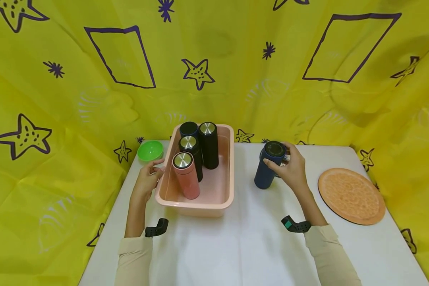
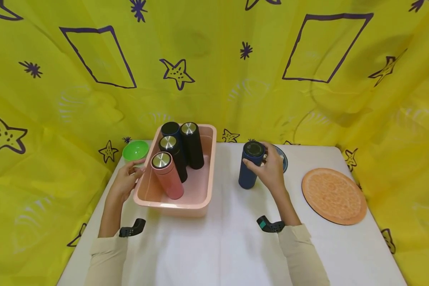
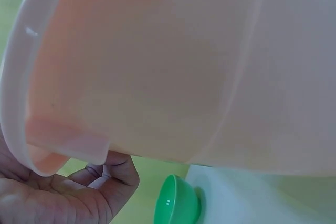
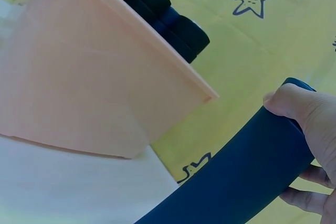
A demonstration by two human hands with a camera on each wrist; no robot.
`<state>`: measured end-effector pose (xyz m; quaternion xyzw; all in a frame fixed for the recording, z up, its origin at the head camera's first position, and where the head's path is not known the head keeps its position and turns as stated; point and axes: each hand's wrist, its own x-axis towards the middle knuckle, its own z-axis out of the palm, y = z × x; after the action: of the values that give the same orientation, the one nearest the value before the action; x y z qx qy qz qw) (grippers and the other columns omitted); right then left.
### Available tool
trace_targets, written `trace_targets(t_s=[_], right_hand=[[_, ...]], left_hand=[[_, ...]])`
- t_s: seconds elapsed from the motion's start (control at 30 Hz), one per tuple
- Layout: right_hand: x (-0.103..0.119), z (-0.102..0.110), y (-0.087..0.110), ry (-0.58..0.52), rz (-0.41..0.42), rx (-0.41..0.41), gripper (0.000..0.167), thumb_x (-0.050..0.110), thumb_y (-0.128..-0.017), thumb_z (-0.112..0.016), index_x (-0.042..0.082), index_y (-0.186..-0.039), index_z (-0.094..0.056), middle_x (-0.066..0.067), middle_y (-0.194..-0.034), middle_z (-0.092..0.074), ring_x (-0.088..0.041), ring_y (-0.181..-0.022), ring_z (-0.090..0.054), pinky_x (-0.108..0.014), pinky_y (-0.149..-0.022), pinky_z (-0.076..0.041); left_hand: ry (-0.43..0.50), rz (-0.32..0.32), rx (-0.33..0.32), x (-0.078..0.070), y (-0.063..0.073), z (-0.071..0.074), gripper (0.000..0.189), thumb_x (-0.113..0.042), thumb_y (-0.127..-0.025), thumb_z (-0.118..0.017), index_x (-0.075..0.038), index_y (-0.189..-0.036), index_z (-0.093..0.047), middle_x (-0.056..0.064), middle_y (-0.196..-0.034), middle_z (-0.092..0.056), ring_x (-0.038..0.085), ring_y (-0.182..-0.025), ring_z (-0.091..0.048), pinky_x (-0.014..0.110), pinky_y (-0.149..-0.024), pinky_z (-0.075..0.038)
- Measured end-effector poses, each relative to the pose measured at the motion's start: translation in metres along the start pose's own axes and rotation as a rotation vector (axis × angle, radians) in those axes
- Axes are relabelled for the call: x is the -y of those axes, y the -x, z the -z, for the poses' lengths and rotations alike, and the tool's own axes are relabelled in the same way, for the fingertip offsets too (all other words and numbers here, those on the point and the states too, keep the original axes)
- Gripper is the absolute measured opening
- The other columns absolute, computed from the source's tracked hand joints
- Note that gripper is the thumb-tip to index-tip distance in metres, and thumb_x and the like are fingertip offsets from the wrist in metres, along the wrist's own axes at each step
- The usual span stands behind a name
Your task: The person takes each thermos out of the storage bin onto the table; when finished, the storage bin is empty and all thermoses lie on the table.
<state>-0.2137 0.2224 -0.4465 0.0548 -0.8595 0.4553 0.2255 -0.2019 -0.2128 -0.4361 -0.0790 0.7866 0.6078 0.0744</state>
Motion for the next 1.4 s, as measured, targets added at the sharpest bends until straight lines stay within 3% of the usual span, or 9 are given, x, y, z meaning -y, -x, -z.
trace_targets(t_s=[0.1,0.17,0.27,0.37,0.5,1.23,1.3,1.4], right_hand=[[-0.0022,-0.0002,0.0011,-0.002,-0.003,-0.009,0.071,0.014,-0.072,-0.086,-0.003,-0.131,-0.051,-0.020,-0.117,-0.061,-0.029,-0.102,-0.058,-0.010,-0.070,-0.046],[-0.0035,-0.0002,0.0022,0.005,-0.012,-0.015,0.071,0.014,-0.072,-0.086,-0.003,-0.131,-0.051,-0.020,-0.117,-0.061,-0.029,-0.102,-0.058,-0.010,-0.069,-0.046],[-0.0041,-0.0005,0.0029,0.013,-0.027,-0.015,0.071,0.015,-0.073,-0.086,-0.002,-0.132,-0.051,-0.020,-0.119,-0.061,-0.030,-0.104,-0.058,-0.027,-0.074,-0.055],[-0.0041,-0.0017,0.0020,0.004,-0.039,-0.001,0.072,0.017,-0.075,-0.084,-0.002,-0.134,-0.048,-0.021,-0.122,-0.058,-0.033,-0.108,-0.057,-0.049,-0.079,-0.056],[-0.0039,-0.0023,0.0005,-0.014,-0.054,0.019,0.073,0.017,-0.077,-0.083,-0.003,-0.136,-0.046,-0.024,-0.124,-0.056,-0.037,-0.111,-0.056,-0.057,-0.084,-0.054],[-0.0014,-0.0006,0.0036,0.008,-0.057,0.041,0.074,0.020,-0.080,-0.082,-0.001,-0.140,-0.044,-0.021,-0.128,-0.054,-0.032,-0.112,-0.056,-0.054,-0.084,-0.054],[-0.0007,-0.0007,0.0032,0.013,-0.054,0.040,0.074,0.020,-0.079,-0.082,-0.001,-0.140,-0.044,-0.020,-0.128,-0.054,-0.031,-0.111,-0.056,-0.050,-0.083,-0.055],[-0.0009,-0.0022,0.0021,0.013,-0.047,0.045,0.074,0.021,-0.080,-0.082,-0.001,-0.139,-0.044,-0.020,-0.127,-0.055,-0.031,-0.111,-0.056,-0.032,-0.081,-0.055]], left_hand=[[0.004,0.001,0.001,-0.0001,-0.0003,-0.0005,0.044,-0.008,-0.102,-0.047,-0.004,-0.145,-0.043,0.013,-0.106,-0.052,0.012,-0.088,-0.058,0.021,-0.072,-0.055],[0.005,0.002,0.002,0.0004,-0.0001,-0.0010,0.043,-0.008,-0.102,-0.047,-0.004,-0.145,-0.043,0.012,-0.104,-0.052,0.012,-0.086,-0.058,0.021,-0.071,-0.055],[0.008,0.001,0.002,0.0011,0.0002,-0.0015,0.043,-0.008,-0.102,-0.047,-0.003,-0.144,-0.043,0.011,-0.102,-0.052,0.011,-0.084,-0.058,0.021,-0.070,-0.055],[0.014,-0.001,-0.004,0.0014,-0.0001,-0.0015,0.043,-0.008,-0.102,-0.047,-0.003,-0.144,-0.043,0.010,-0.100,-0.052,0.010,-0.083,-0.058,0.021,-0.069,-0.055],[0.019,-0.006,-0.011,0.0011,-0.0007,-0.0017,0.043,-0.008,-0.101,-0.047,-0.003,-0.144,-0.044,0.008,-0.097,-0.051,0.009,-0.080,-0.057,0.020,-0.067,-0.055],[0.019,0.000,-0.011,-0.0008,0.0002,-0.0030,0.042,-0.007,-0.101,-0.048,-0.002,-0.143,-0.044,0.009,-0.096,-0.051,0.009,-0.080,-0.058,0.021,-0.067,-0.056],[0.014,0.004,-0.008,-0.0006,-0.0005,-0.0021,0.042,-0.007,-0.101,-0.047,-0.003,-0.143,-0.044,0.010,-0.098,-0.051,0.010,-0.082,-0.058,0.021,-0.068,-0.056],[0.007,0.015,-0.008,-0.0003,-0.0003,0.0005,0.043,-0.009,-0.102,-0.048,-0.005,-0.144,-0.044,0.011,-0.100,-0.052,0.011,-0.084,-0.058,0.021,-0.070,-0.056]])
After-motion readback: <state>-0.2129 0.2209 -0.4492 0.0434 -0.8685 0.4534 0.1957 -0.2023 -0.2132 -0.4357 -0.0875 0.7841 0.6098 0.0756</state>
